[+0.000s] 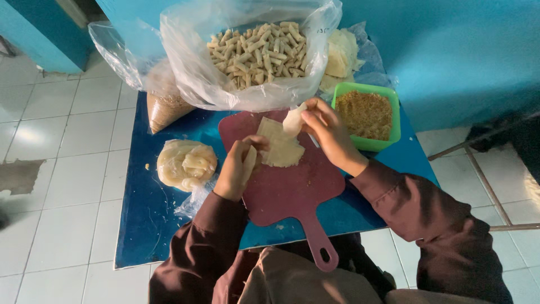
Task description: The person sits at a small table and folds thin dough sheets on a pink paddle-shaped board, pressing and folding each piece by hand. They occasionally reach into a green container of brown filling and place finished folded pieces onto a growing stack on the board.
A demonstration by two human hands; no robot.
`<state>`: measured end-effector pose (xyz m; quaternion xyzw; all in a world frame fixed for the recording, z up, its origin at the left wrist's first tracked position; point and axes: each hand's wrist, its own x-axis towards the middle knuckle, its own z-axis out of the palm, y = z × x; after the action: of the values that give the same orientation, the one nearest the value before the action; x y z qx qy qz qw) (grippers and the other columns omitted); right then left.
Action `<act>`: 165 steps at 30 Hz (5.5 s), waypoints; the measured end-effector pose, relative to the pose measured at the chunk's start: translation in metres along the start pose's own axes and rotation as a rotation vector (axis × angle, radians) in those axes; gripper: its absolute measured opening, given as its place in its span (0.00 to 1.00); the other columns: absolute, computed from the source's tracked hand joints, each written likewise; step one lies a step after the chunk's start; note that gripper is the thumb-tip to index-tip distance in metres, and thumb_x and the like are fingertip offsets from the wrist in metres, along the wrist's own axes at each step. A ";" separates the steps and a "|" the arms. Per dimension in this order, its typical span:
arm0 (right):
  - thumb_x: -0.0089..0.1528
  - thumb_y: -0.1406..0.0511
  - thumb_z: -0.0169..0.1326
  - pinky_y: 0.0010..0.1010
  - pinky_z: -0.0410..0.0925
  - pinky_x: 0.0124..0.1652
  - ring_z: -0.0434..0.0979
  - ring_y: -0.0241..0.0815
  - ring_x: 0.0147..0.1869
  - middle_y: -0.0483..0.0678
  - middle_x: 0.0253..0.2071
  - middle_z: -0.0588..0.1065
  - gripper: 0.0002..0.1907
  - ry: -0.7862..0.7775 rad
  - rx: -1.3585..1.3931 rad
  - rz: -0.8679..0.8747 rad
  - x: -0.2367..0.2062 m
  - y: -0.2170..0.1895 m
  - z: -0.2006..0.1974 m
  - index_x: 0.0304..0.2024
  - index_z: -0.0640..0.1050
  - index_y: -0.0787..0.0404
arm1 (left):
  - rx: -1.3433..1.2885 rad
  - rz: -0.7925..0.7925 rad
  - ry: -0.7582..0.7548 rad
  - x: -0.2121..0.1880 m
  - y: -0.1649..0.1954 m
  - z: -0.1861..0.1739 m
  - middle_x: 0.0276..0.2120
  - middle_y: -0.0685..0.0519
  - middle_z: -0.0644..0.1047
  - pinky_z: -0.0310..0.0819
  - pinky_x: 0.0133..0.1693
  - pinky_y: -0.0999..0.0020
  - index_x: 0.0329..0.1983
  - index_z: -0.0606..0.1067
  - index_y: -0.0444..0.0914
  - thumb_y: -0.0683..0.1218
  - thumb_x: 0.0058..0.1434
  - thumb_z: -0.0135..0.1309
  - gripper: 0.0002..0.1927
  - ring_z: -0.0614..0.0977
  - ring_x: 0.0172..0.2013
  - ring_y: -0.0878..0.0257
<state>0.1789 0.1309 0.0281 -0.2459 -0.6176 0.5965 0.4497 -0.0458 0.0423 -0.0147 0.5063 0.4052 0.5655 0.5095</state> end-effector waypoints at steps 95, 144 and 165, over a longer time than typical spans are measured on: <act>0.70 0.64 0.55 0.26 0.65 0.42 0.71 0.32 0.40 0.40 0.36 0.74 0.06 -0.136 -0.568 -0.141 -0.034 -0.031 0.016 0.42 0.77 0.60 | -0.210 -0.284 -0.186 -0.012 0.023 0.014 0.42 0.54 0.76 0.70 0.40 0.75 0.75 0.59 0.40 0.34 0.65 0.47 0.34 0.75 0.38 0.70; 0.61 0.68 0.58 0.37 0.68 0.32 0.77 0.48 0.30 0.54 0.28 0.75 0.10 -0.333 -0.825 0.021 -0.030 -0.032 0.012 0.43 0.73 0.61 | 0.999 -0.031 0.085 -0.028 0.044 0.039 0.29 0.52 0.81 0.76 0.30 0.57 0.46 0.74 0.47 0.55 0.63 0.56 0.13 0.85 0.31 0.52; 0.66 0.60 0.58 0.23 0.64 0.29 0.68 0.25 0.29 0.40 0.27 0.71 0.13 -0.267 -0.516 0.103 -0.032 -0.029 0.016 0.39 0.75 0.65 | -0.001 0.065 -0.203 -0.021 0.049 0.021 0.68 0.47 0.69 0.65 0.65 0.69 0.71 0.60 0.35 0.31 0.65 0.39 0.29 0.70 0.68 0.61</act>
<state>0.1876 0.0910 0.0497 -0.3027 -0.7892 0.4690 0.2563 -0.0340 0.0130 0.0330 0.5735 0.3346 0.5277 0.5298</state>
